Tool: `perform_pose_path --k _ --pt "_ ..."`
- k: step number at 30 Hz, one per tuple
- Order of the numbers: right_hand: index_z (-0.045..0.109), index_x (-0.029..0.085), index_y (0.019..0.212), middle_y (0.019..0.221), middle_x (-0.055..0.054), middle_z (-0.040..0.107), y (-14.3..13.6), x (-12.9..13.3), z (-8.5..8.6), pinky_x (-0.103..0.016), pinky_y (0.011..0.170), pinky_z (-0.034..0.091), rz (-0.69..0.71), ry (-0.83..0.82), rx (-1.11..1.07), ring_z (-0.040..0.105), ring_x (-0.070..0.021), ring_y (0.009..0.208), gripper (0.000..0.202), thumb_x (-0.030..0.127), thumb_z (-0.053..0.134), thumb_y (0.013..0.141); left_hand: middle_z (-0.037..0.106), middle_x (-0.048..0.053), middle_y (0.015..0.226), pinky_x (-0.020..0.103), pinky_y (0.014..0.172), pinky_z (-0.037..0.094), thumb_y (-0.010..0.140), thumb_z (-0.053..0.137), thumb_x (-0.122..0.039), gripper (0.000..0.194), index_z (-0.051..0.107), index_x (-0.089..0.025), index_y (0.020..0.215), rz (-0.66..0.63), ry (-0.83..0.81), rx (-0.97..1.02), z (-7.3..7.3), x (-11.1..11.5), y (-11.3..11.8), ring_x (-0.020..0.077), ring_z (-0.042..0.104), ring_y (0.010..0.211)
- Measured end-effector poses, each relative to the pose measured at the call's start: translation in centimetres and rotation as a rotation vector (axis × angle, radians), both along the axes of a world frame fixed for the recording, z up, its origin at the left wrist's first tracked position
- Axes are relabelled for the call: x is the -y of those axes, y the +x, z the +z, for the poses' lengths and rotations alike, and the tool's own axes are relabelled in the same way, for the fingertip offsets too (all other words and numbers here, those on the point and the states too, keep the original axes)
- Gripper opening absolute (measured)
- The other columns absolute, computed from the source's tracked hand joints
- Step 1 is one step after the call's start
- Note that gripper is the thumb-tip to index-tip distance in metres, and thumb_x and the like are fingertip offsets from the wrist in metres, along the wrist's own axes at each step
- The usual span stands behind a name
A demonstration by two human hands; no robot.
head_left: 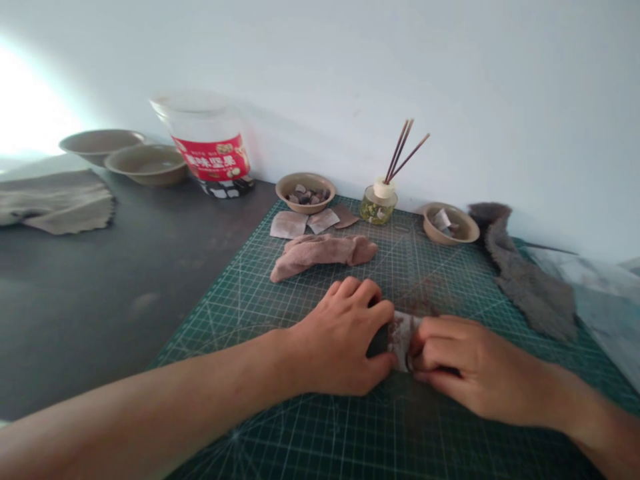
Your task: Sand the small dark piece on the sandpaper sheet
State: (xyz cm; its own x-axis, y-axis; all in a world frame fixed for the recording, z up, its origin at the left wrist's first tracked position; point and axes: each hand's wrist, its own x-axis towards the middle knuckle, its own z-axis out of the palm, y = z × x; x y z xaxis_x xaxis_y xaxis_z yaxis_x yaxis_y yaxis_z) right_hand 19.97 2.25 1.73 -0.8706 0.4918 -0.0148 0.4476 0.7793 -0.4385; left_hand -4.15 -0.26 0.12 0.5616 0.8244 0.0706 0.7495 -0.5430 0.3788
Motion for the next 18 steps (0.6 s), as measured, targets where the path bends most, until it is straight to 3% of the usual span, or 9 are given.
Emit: perform_pose_path --k 5,10,14,18 --pt "0.059 0.021 0.08 0.087 -0.003 0.061 -0.36 -0.15 -0.4 -0.032 0.071 0.044 -0.155 0.077 -0.036 0.057 -0.0175 0.079 0.016 0.015 0.058 0.095 0.053 0.006 0.113 0.05 0.092 0.044 0.079 0.07 -0.049 0.034 0.059 -0.026 0.101 -0.003 -0.001 -0.002 0.1 -0.19 -0.09 0.0292 0.048 0.105" --pt "0.06 0.021 0.079 0.086 -0.002 0.06 -0.4 -0.06 -0.2 -0.03 0.071 0.043 -0.071 0.028 -0.042 0.057 -0.0164 0.079 0.016 0.011 0.059 0.092 0.052 0.005 0.114 0.05 0.093 0.043 0.079 0.07 -0.047 0.034 0.058 -0.025 0.101 -0.004 -0.007 0.002 -0.03 -0.11 -0.11 0.0287 0.048 0.104" --pt "0.058 0.021 0.077 0.084 -0.001 0.059 -0.19 -0.14 0.03 -0.03 0.069 0.042 -0.192 0.06 -0.036 0.056 -0.0162 0.077 0.018 0.013 0.059 0.093 0.052 0.005 0.114 0.05 0.094 0.043 0.079 0.07 -0.048 0.035 0.058 -0.026 0.104 -0.005 -0.003 -0.008 0.02 -0.1 -0.09 0.0288 0.047 0.105" --pt "0.06 0.021 0.078 0.084 -0.001 0.06 -0.49 0.14 -0.27 -0.03 0.07 0.042 -0.064 0.029 -0.061 0.057 -0.0156 0.077 0.017 0.016 0.06 0.095 0.052 0.005 0.115 0.049 0.093 0.043 0.079 0.07 -0.046 0.033 0.059 -0.026 0.103 -0.005 -0.016 -0.015 0.13 -0.18 -0.07 0.0285 0.047 0.105"
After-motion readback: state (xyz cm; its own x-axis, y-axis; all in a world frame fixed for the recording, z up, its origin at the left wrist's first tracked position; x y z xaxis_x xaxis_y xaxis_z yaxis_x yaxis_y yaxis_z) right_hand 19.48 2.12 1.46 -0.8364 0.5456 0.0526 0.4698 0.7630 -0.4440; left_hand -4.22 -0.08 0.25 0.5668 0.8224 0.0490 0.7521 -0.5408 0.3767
